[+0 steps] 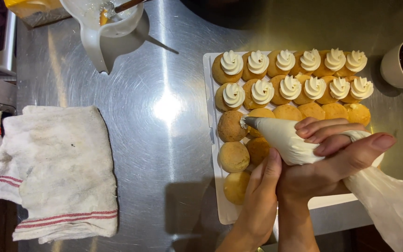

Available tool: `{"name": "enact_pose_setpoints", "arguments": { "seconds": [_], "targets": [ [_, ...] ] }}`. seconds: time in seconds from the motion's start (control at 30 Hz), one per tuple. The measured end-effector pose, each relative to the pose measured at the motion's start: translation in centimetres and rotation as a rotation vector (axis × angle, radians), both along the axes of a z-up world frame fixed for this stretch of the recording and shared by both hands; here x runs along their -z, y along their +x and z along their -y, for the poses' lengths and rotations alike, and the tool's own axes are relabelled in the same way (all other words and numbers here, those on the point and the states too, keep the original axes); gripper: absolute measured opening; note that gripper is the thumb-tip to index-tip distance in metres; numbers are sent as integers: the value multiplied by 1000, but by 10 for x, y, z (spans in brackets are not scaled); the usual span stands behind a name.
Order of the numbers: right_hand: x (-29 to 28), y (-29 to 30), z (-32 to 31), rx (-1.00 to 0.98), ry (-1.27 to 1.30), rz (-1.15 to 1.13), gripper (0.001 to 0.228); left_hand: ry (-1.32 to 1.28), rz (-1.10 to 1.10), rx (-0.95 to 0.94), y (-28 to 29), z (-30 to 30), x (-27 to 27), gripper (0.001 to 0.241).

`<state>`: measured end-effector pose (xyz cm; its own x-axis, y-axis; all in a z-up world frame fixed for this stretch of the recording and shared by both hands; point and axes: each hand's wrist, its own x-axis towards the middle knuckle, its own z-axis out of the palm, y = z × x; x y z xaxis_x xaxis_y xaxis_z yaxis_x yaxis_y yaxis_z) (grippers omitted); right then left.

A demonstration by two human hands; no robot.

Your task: The person arranges small pastries on a tray and uses a piping bag to fill each one with cream.

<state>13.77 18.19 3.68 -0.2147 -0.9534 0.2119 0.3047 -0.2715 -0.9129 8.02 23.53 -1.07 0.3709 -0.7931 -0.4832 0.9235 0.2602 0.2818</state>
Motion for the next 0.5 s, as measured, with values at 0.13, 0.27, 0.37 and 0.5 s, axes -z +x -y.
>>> {"name": "enact_pose_setpoints", "arguments": {
  "seconds": [0.13,0.27,0.37,0.5],
  "targets": [
    [-3,6,-1,8,42,45,60,2,-8,-21,2,-1,1,58],
    [-2,8,-4,-17,39,55,59,59,-16,-15,9,-5,-5,59],
    [0,6,-6,-37,8,43,61,-11,74,-39,10,-10,-6,60],
    [2,5,-9,-55,5,30,61,-36,142,-69,9,-14,-6,61]
  ]
}}
